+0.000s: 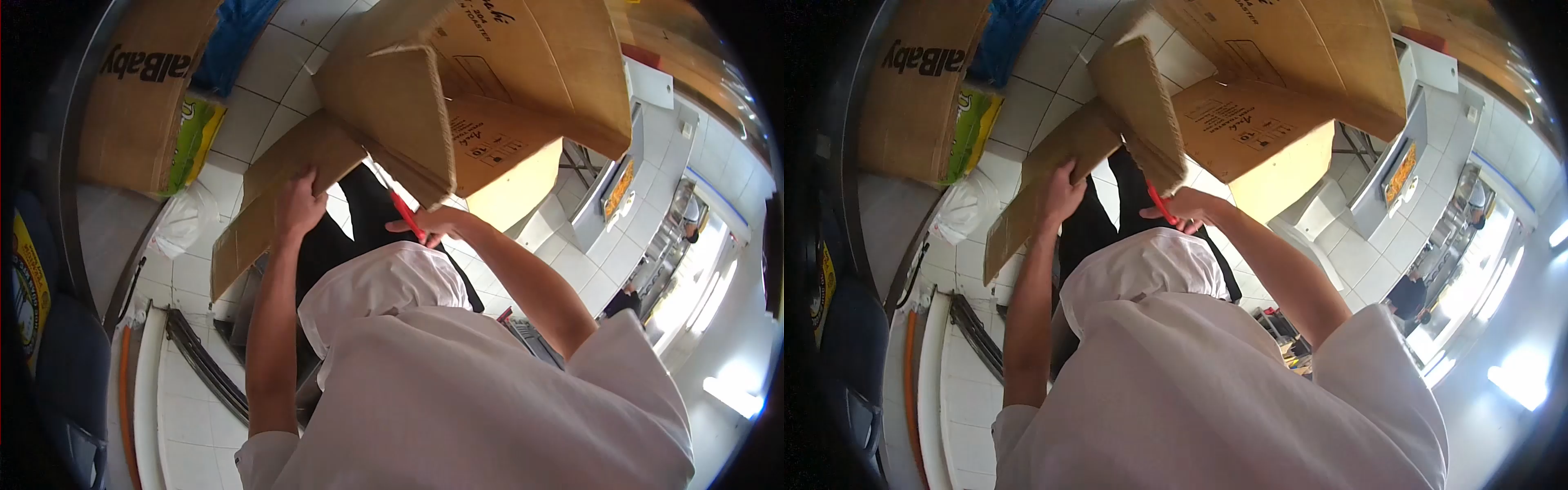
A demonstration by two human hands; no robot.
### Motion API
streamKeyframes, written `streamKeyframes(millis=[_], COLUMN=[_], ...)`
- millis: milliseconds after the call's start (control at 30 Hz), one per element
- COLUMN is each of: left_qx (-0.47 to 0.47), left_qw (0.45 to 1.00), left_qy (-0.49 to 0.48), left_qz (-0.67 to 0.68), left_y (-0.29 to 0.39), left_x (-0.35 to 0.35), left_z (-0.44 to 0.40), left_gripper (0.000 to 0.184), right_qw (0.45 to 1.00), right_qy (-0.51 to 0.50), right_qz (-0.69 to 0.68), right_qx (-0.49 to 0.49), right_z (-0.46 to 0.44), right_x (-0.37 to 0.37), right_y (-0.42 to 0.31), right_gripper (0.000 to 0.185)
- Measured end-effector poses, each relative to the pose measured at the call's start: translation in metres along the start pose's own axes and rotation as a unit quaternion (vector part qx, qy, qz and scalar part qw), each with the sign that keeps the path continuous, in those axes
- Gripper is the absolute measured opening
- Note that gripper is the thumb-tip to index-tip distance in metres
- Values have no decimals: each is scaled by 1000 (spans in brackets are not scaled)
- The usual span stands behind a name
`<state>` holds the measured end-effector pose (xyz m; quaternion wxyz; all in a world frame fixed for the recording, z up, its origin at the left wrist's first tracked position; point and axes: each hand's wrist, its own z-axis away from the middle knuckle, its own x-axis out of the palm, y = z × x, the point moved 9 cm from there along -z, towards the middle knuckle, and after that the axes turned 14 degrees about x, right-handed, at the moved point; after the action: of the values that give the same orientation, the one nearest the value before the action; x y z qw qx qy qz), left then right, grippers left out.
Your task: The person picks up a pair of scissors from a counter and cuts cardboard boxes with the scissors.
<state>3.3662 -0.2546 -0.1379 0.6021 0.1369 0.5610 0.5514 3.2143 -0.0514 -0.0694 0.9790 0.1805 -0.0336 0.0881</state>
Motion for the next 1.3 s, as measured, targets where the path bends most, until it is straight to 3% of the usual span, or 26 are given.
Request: streamKeyframes(millis=[67, 133, 200, 233, 267, 300, 333, 367, 400, 467, 533, 567, 633, 767, 900, 1033, 1100, 1133, 1167, 1200, 1233, 1267, 1300], left_qx=[0, -4, -4, -13, -23, -14, -3, 9, 3, 3, -6, -1, -9, -28, -23, -33, -16, -25, 18, 31, 0, -24, -28], left_qw=[1000, 1000, 999, 999, 998, 998, 998, 998, 998, 994, 989, 987, 982, 983, 990, 991, 991, 992, 992, 997, 996, 1000, 999], left_qy=[11, -16, -47, -27, -7, -10, -4, 2, -20, -34, -26, -28, 4, -52, -48, -31, -32, -38, -38, 20, -23, 14, -18], left_qz=[-4, -12, -18, -34, -51, -58, -57, -56, -60, -107, -147, -156, -188, -173, -129, -127, -132, -121, -119, -70, -92, -8, -14], left_y=[12, 20, 28, 30, 29, 31, 31, 32, 27, 28, 19, 29, 58, 51, 39, 24, 21, 9, -9, 2, 1, 31, 26], left_x=[-24, -28, -25, -28, -30, -28, -23, -16, -3, 10, 22, 18, -2, -8, -20, -35, -41, -39, -32, -40, -36, -43, -37], left_z=[-4, -10, -12, -10, -7, -7, -7, -10, -13, -19, -22, -25, -26, -39, -38, -42, -54, -56, -58, -48, -48, -40, -40], left_gripper=[46, 45, 44, 43, 42, 42, 41, 40, 41, 42, 49, 49, 47, 43, 38, 39, 40, 40, 40, 37, 33, 28, 28], right_qw=[999, 980, 986, 980, 962, 885, 880, 854, 798, 736, 665, 721, 727, 737, 719, 743, 723, 641, 594, 488, 396, 424, 423], right_qy=[4, 105, 126, 148, 111, 69, 194, 244, 263, 319, 323, 415, 443, 545, 523, 482, 450, 421, 239, -18, -217, -203, -225], right_qz=[13, 159, 89, 19, -160, -350, -291, -319, -405, -415, -431, -377, -344, -209, -221, -283, -333, -400, -471, -553, -591, -552, -543], right_qx=[-46, -58, -57, -131, -192, -298, -321, -332, -360, -429, -518, -408, -397, -342, -402, -368, -404, -502, -608, -675, -668, -688, -689], right_z=[-7, 49, 71, 87, 98, 111, 131, 151, 171, 209, 183, 185, 206, 202, 161, 114, 89, 66, 55, 42, 29, 11, -33], right_x=[-2, -13, -19, -25, -29, -40, -58, -73, -81, -90, -102, -100, -98, -115, -148, -156, -159, -160, -157, -154, -152, -154, -155], right_y=[42, 71, 122, 132, 135, 132, 114, 91, 61, -8, -59, -69, -77, -59, -29, 5, 19, 21, 6, -7, -20, -27, -33], right_gripper=[68, 63, 78, 74, 70, 73, 79, 88, 93, 83, 84, 79, 63, 52, 45, 43, 38, 38, 34, 38, 49, 49, 39])
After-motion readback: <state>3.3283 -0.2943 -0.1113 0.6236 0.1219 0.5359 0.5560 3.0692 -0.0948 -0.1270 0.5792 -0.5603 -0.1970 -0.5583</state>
